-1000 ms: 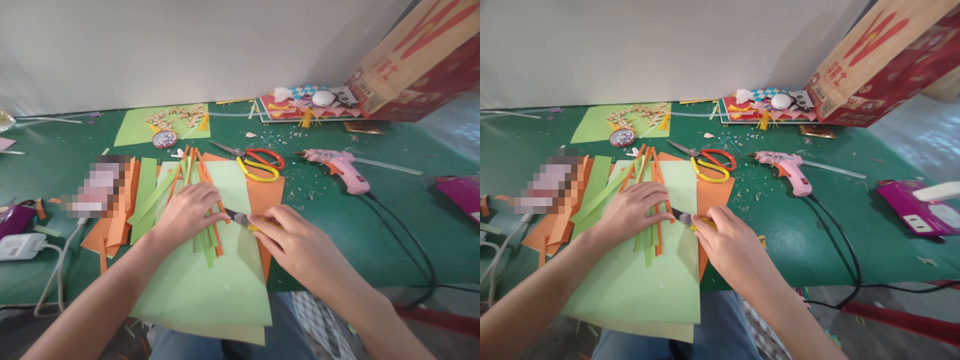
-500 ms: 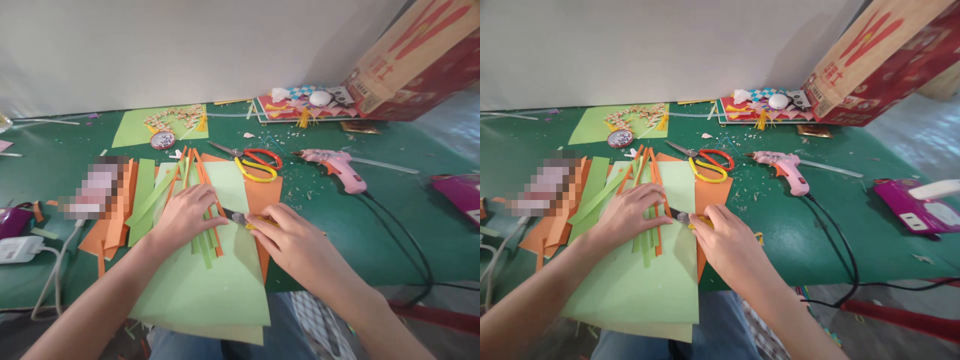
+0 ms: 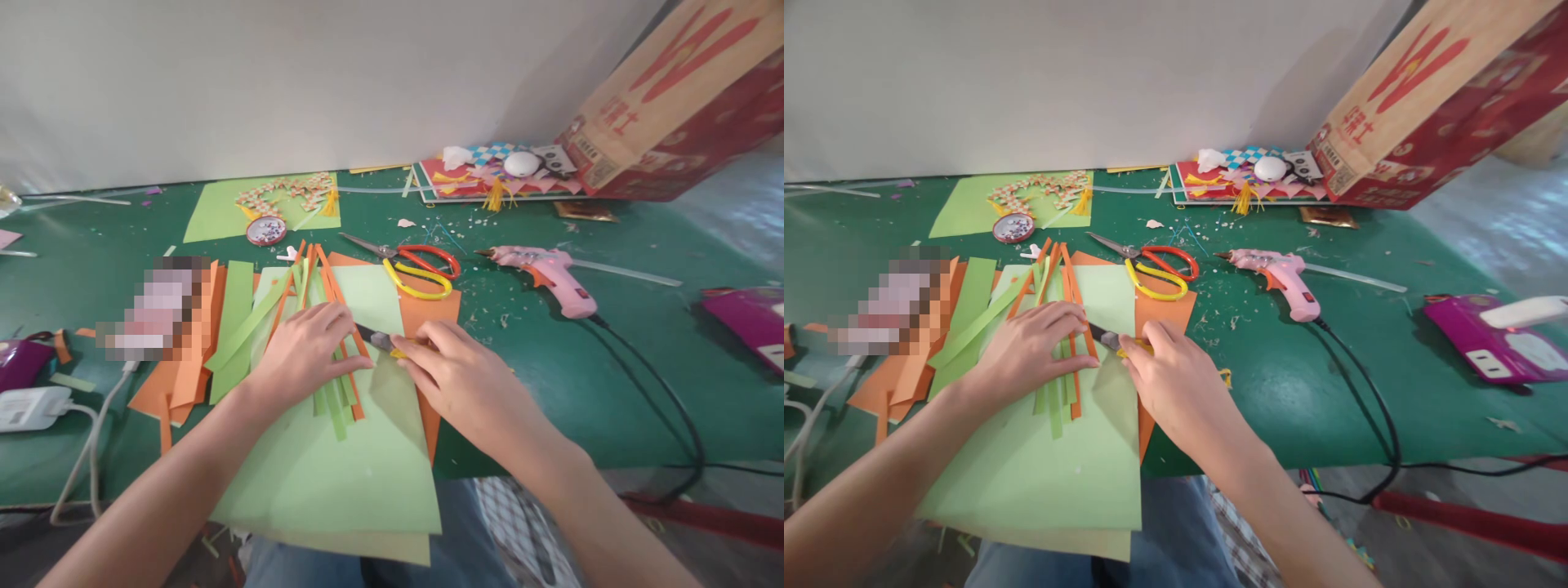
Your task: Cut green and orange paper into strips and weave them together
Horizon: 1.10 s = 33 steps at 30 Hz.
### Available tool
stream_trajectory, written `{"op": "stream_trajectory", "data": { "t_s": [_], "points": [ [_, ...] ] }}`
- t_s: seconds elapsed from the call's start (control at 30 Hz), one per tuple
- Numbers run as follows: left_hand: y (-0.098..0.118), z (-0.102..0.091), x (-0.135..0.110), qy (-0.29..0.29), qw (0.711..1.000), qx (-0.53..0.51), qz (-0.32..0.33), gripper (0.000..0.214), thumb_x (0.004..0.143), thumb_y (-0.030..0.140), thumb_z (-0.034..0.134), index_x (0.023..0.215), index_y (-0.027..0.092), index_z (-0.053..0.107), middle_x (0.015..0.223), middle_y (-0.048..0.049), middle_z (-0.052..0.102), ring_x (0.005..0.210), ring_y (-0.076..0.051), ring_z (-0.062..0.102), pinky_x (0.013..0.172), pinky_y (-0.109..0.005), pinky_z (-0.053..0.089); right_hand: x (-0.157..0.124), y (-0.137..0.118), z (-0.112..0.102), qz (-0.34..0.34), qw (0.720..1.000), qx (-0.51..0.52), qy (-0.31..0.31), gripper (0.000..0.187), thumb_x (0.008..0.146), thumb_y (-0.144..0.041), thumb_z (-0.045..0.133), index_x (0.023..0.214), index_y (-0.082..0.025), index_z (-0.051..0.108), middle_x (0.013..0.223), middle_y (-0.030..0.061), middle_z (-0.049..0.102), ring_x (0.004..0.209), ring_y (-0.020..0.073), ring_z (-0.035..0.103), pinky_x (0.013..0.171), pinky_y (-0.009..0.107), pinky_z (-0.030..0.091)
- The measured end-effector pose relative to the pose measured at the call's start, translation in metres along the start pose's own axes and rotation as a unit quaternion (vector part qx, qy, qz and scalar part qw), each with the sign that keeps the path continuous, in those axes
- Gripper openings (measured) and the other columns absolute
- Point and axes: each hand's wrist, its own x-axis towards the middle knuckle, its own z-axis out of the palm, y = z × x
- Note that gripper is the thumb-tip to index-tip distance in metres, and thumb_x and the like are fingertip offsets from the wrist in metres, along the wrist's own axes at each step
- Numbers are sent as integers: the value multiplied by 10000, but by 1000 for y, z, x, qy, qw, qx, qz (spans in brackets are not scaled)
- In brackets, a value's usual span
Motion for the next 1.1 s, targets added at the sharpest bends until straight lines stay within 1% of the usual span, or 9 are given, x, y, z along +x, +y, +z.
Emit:
{"op": "stream_trajectory", "data": {
  "t_s": [0.1,0.2,0.33,0.43,0.53,0.63,0.8,0.93,1.1],
  "points": [
    [-1,-2,1,3,999,3,37,457,900,572,492,867,136,626,872,-88,680,790,-217,666,678,-328,525,-3,-2,-3,-13,1000,-6,7,260,919,-139,496,1086,-101,691,764,67,573,705,177,599,604,279,493],
    [0,-4,2,5,997,-7,83,438,937,531,454,830,151,642,814,-74,681,781,-204,662,753,-355,536,-9,-6,-9,-15,1000,-4,9,246,923,-127,482,1055,-112,689,763,67,581,727,173,608,625,275,496],
    [2,-5,2,-3,994,-27,105,392,961,475,450,783,180,637,750,-40,674,739,-174,659,760,-334,532,-17,-11,-15,-8,1000,-7,4,263,928,-113,450,1044,-120,686,752,65,587,706,166,605,583,265,492],
    [3,-4,2,10,996,-11,94,392,945,495,473,802,168,637,764,-47,684,736,-183,663,718,-321,527,-21,-13,-16,-7,1000,4,-2,263,925,-111,458,1055,-105,687,751,64,586,691,163,615,581,266,506],
    [2,-1,0,26,999,13,43,466,891,592,494,875,149,637,863,-80,703,790,-218,679,684,-328,525,-22,-13,-14,0,1000,20,-5,254,924,-124,478,1068,-98,685,773,68,592,702,167,634,582,268,518],
    [2,2,-1,26,999,24,-1,528,856,657,491,915,154,637,962,-103,709,845,-239,688,694,-335,531,-23,-13,-13,7,1000,24,-12,259,924,-124,480,1083,-102,683,794,72,595,730,171,638,600,270,524],
    [3,1,-1,35,999,31,5,557,872,664,453,869,143,650,944,-104,719,809,-234,692,685,-338,537,-18,-12,-12,9,1000,12,-11,268,915,-101,475,1066,-97,697,786,80,589,731,180,624,600,280,507],
    [3,-2,0,31,999,34,15,538,885,633,468,881,129,659,942,-106,719,797,-232,691,674,-339,537,-11,-10,-7,9,1000,11,4,261,893,-98,519,1079,-89,702,771,72,580,720,185,626,608,286,520],
    [4,-1,0,28,999,41,7,533,883,637,469,892,139,661,949,-90,722,798,-218,691,671,-322,531,-1,-7,1,12,1000,13,21,232,872,-130,580,1050,-88,723,749,62,581,688,178,618,581,273,518]
  ]
}}
